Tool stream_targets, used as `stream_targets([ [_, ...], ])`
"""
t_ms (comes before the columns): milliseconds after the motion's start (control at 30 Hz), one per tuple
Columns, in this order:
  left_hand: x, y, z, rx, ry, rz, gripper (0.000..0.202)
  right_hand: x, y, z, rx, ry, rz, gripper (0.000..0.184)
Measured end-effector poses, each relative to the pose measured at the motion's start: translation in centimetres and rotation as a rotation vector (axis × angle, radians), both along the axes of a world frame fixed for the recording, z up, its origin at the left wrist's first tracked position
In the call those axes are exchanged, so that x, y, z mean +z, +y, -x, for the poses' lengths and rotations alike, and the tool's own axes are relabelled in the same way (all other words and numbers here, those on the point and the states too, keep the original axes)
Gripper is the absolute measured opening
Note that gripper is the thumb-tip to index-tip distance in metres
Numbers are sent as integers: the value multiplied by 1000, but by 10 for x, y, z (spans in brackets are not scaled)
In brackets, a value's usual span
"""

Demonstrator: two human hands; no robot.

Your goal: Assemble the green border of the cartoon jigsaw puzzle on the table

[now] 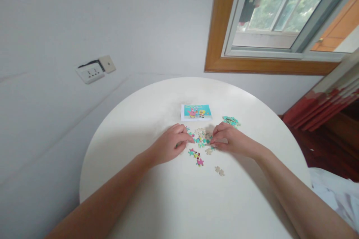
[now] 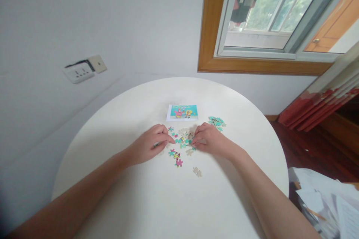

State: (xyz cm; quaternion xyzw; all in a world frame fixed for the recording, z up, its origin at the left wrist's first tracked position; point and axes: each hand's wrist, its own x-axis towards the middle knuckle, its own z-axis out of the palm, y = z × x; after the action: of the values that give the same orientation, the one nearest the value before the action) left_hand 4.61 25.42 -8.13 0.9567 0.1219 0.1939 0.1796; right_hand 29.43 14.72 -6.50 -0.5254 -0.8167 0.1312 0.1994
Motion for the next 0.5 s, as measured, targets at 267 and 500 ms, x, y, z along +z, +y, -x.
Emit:
stream_targets([
  [267,-1,3,1,49,5,-20,29,-13,5,-2,-87,85,2,11],
  [500,-5,1,0,28,50,-84,34,3,-5,8,-66,-18,-7,15],
])
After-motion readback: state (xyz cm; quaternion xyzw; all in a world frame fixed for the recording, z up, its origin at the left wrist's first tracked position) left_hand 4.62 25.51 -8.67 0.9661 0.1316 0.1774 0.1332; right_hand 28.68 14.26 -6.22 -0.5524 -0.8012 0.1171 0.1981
